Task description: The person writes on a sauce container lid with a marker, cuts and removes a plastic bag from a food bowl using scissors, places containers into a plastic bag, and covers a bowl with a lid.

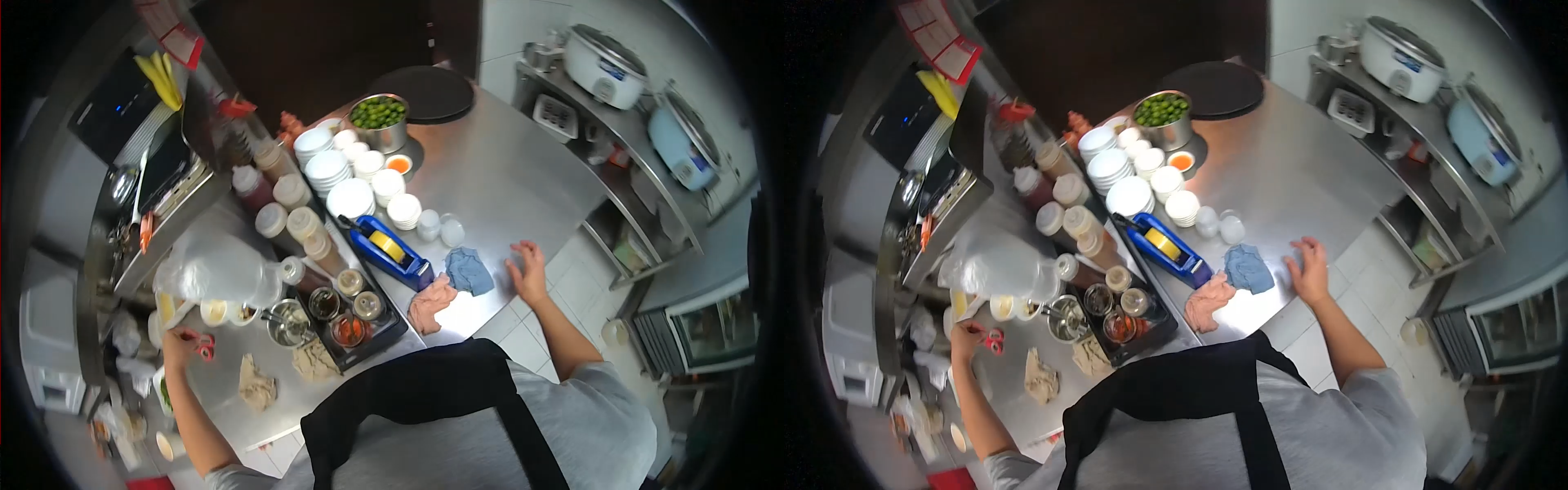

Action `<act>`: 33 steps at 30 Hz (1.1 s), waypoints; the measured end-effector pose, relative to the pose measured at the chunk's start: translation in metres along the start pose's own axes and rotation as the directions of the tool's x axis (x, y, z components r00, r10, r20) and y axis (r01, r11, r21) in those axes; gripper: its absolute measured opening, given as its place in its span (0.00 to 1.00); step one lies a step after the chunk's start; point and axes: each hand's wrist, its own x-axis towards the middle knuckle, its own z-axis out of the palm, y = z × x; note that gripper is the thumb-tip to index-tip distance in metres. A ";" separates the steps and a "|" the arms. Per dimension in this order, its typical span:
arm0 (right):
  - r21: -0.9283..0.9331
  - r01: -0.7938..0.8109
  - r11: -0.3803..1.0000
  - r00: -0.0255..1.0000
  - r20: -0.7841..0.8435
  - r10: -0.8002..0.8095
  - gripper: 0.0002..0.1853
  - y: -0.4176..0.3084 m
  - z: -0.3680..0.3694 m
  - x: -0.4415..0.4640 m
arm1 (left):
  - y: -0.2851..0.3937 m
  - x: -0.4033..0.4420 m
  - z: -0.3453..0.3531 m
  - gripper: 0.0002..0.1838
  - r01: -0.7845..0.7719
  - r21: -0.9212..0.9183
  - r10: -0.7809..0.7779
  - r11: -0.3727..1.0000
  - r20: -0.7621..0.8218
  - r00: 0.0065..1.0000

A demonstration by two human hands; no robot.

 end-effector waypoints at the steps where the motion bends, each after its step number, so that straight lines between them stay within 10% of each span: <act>1: 0.026 0.010 1.000 1.000 -0.012 -0.010 0.18 0.012 0.006 0.013 | 0.007 -0.028 -0.002 0.04 0.051 0.001 -0.051 0.999 0.032 0.998; 10: 0.128 -0.031 0.991 0.998 0.051 0.024 0.14 0.111 0.035 0.104 | 0.228 -0.139 0.078 0.07 0.188 -0.150 -0.102 0.971 0.452 0.886; 20: 0.148 0.061 0.987 0.997 0.029 -0.066 0.13 0.132 0.033 0.120 | 0.444 0.069 0.244 0.06 -0.421 -0.065 0.388 0.905 0.537 0.749; 24: 0.134 0.093 0.987 0.995 0.031 -0.098 0.13 0.131 0.029 0.121 | 0.482 0.183 0.339 0.05 -0.323 -0.104 0.335 0.941 0.450 0.828; 30: 0.134 0.053 0.990 0.997 0.049 -0.060 0.12 0.131 0.030 0.126 | 0.459 0.278 0.452 0.06 -0.451 0.498 0.399 0.740 0.214 0.891; 33: 0.144 0.050 0.988 0.997 0.053 -0.058 0.12 0.130 0.030 0.125 | 0.454 0.288 0.460 0.10 -0.498 0.580 0.261 0.645 0.445 0.857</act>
